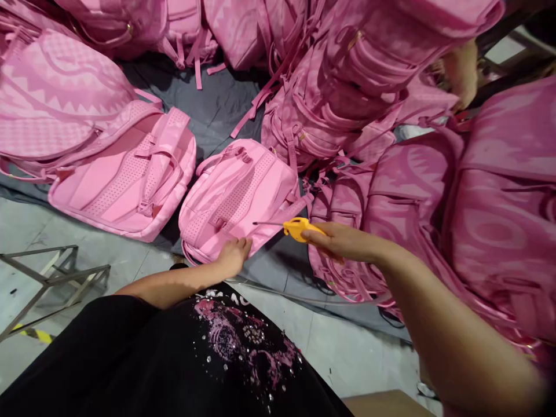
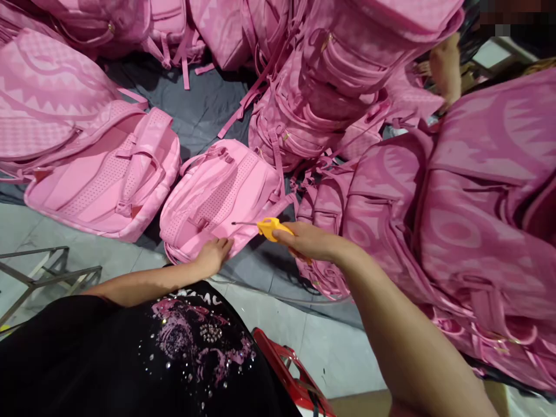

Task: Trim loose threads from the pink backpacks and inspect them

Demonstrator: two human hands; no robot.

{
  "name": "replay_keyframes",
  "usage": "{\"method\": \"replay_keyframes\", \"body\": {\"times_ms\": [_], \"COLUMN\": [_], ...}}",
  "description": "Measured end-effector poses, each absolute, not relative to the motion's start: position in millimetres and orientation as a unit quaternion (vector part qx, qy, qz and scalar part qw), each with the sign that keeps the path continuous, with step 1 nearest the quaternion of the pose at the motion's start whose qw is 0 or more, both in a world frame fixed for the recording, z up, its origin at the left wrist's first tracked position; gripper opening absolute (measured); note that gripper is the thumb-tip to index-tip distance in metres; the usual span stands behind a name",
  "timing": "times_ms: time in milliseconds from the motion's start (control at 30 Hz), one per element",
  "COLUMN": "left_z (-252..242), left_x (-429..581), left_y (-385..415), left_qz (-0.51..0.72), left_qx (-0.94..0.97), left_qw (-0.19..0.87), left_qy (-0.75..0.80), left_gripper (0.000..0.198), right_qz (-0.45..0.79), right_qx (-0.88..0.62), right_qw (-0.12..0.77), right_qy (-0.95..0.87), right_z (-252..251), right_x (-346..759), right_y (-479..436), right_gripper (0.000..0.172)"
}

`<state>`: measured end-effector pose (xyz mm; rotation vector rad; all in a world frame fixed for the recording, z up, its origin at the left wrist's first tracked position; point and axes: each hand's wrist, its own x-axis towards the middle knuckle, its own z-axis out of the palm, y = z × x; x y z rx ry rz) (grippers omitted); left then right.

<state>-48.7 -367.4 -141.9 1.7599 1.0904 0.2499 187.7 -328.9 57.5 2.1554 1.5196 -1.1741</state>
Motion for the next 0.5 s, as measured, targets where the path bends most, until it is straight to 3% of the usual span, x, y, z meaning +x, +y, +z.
{"method": "replay_keyframes", "body": {"times_ms": [67, 133, 267, 367, 500], "left_z": [-149.3, -154.0, -158.2, -155.9, -134.1], "left_x": [-54.6, -62.8, -70.0, -60.9, -48.6], "left_y": [-351.4, -332.5, -316.3, -329.3, -356.9], "left_qz": [0.12, 0.126, 0.112, 0.137, 0.136], "left_qx": [0.677, 0.613, 0.552, 0.573, 0.712], "left_qw": [0.538, 0.579, 0.618, 0.591, 0.46], "left_qy": [0.488, 0.522, 0.548, 0.552, 0.513], "left_gripper": [0.042, 0.047, 0.049, 0.045, 0.053], "right_qz": [-0.348, -0.318, -0.462, -0.305, -0.318], "right_qx": [0.782, 0.809, 0.738, 0.801, 0.789], "right_qw": [0.085, 0.035, 0.04, -0.003, -0.011], "right_qy": [0.51, 0.493, 0.491, 0.514, 0.525], "right_z": [60.5, 58.1, 43.3, 36.7, 32.2], "right_x": [198.0, 209.6, 215.9, 208.4, 205.3], "right_y": [-344.5, -362.8, -392.6, -395.7, -399.9], "right_gripper": [0.031, 0.034, 0.037, 0.034, 0.035]}}
